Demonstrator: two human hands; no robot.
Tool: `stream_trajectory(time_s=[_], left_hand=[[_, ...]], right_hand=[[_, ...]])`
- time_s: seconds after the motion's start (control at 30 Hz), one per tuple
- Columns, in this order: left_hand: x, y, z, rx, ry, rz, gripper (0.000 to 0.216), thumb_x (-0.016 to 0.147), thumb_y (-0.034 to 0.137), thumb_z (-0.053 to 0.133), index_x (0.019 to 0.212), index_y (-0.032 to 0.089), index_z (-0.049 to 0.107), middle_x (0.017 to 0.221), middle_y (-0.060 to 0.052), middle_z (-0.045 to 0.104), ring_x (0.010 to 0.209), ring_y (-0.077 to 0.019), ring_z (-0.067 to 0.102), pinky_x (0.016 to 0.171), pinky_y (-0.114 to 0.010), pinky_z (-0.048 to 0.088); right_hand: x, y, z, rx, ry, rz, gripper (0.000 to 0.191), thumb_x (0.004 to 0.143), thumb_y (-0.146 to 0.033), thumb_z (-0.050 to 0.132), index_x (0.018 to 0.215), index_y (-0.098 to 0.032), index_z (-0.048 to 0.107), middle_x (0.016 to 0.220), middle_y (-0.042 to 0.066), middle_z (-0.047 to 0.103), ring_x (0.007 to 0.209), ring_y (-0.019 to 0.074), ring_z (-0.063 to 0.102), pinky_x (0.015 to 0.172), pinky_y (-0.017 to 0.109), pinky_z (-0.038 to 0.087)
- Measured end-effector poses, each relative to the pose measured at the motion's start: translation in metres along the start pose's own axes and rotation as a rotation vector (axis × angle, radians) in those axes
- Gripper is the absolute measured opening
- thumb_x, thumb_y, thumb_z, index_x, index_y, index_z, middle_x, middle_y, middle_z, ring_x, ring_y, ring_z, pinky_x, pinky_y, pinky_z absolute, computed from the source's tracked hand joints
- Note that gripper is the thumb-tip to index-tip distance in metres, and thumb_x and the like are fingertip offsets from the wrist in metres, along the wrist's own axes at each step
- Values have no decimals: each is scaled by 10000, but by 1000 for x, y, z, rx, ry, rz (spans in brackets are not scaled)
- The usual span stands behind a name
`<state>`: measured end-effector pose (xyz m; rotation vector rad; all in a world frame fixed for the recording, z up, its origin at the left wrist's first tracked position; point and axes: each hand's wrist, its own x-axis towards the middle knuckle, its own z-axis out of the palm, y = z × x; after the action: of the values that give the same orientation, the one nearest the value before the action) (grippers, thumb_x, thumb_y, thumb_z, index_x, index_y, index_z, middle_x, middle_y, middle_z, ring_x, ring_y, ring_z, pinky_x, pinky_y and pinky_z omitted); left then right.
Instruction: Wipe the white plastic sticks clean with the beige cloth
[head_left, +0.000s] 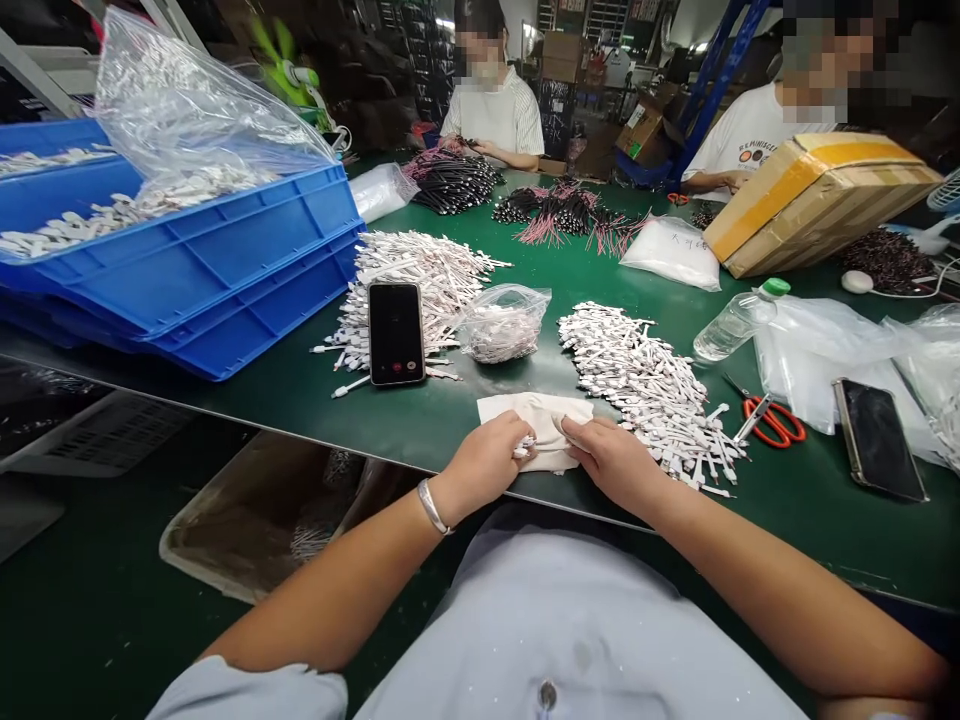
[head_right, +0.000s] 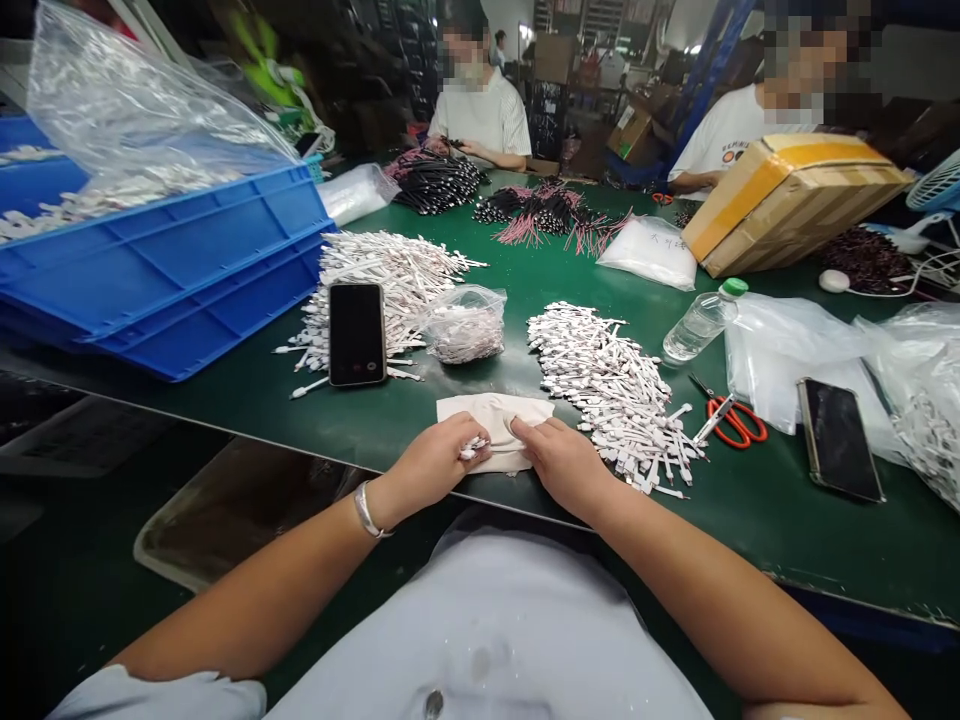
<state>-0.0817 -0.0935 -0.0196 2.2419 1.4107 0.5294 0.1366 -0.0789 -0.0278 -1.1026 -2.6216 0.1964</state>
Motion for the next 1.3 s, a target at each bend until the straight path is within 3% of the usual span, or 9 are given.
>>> stream_trajectory(time_s=[0.27,0.47,0.67,0.93,1.03,1.13,1.3], left_hand=[[0,0,-2,-47,-24,-23,120,851,227,514,953,192,566,949,-49,625,845,-183,573,738,-288,436],[1,-1,-5,-118,-31,3,105,846,231,503,849,179,595,863,-40,629,781,-170,557,709,-269,406],[4,8,-27,-448,-18,-182,179,839,338,521,825,171,586,623,35,502,550,-104,412,551,-221,333],[4,14,-36,-866,-17,-281,243,767,390,629,847,162,606,627,41,475,548,-74,410,509,-184,324],[3,13,-31,-1052,-32,-345,315,721,412,688,904,168,607,585,57,452,488,-56,359,438,-174,257],[4,11,-25,-1162,23,-396,318,717,442,691,745,144,581,614,28,510,469,-38,356,405,-168,221],[6,7,-21,-1276,20,-470,342,718,427,699,643,124,557,573,28,481,435,-21,338,366,-160,169]], right_hand=[[-1,2,4,-46,77,-60,348,901,-67,492,1244,-127,495,825,63,577,792,243,519,707,314,464],[-1,7,5,119,181,-36,340,924,-153,441,1262,-140,473,981,107,572,863,257,535,756,341,481],[2,2,-8,415,249,45,407,932,-256,462,1324,-163,397,1094,113,562,954,250,560,859,366,462],[4,-3,-12,494,301,60,392,918,-280,505,1291,-172,446,1074,103,586,946,247,576,862,368,448],[5,-6,-11,656,289,165,420,898,-301,559,1292,-189,465,1104,77,579,952,231,567,852,341,445],[9,-12,-15,950,241,277,454,857,-331,638,1267,-195,495,1142,60,560,987,224,547,842,308,449],[13,-23,-23,1387,132,435,512,782,-375,736,1193,-164,514,926,36,609,745,163,572,685,238,475]])
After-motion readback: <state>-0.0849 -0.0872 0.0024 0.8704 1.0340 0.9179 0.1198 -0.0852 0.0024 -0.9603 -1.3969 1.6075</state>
